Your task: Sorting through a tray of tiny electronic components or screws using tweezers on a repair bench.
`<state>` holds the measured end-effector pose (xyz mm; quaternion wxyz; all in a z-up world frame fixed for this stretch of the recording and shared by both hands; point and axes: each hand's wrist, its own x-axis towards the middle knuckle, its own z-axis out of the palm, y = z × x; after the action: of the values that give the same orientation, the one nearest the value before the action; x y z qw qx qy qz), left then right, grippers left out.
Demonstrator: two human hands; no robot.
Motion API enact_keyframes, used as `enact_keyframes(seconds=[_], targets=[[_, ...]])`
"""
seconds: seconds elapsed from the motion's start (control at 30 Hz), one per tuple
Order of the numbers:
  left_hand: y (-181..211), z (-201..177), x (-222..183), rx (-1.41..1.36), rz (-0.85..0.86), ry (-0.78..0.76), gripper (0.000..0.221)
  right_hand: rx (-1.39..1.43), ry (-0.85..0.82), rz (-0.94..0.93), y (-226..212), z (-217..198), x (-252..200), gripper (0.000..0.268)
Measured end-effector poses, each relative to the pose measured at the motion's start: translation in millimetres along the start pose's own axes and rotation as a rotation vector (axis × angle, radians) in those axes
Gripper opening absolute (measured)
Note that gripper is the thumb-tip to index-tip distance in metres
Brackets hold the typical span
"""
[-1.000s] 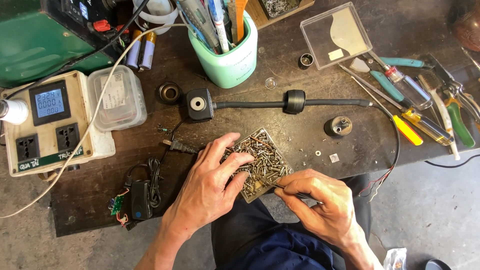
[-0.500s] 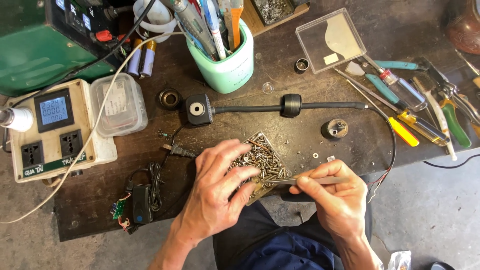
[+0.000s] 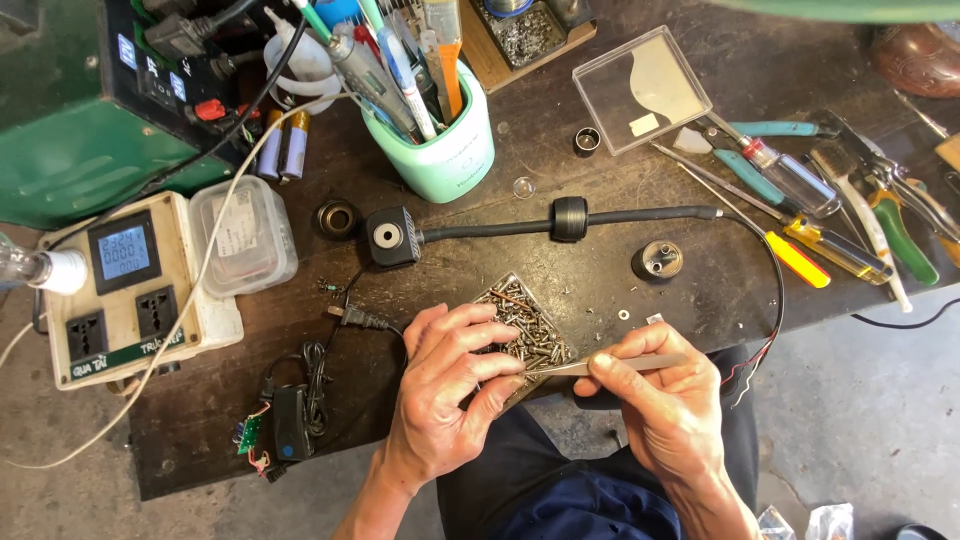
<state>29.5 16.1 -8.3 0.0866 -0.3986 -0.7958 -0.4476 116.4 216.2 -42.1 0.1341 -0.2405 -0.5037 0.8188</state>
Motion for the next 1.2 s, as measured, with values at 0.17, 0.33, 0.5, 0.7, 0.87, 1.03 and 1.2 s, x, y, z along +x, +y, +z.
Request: enact_keyframes(seconds=[0.17,0.33,0.5,0.7,0.87,1.03,1.2], targets=[[-2,0,-1,-0.063,-0.065,0.035,0.010,0.020,0.022,-0.021,0,-4,0,0.017],[-2,1,1,-0.078,-0.052,0.047,0.016,0.055,0.023,-0.028,1,-7,-1,0.016],[-2,1,2,-0.080,-0.039,0.052,0.015,0.036,0.007,-0.052,0,-5,-4,0.017],[-3,3,2,-0.104,-0.072,0.057,0.016,0.008,0.014,-0.075,-3,-9,-10,0.019],[-3,3,2,-0.117,-0.077,0.073,0.014,-0.016,-0.041,-0.121,-5,-15,-14,0.019],[-2,2,3,-0.112,-0.072,0.067,0.015,-0.035,-0.058,-0.147,-4,-19,-15,0.019],[0,0,6,-0.107,-0.086,0.046,0.015,-0.057,-0.053,-0.149,-6,-30,-19,0.019]])
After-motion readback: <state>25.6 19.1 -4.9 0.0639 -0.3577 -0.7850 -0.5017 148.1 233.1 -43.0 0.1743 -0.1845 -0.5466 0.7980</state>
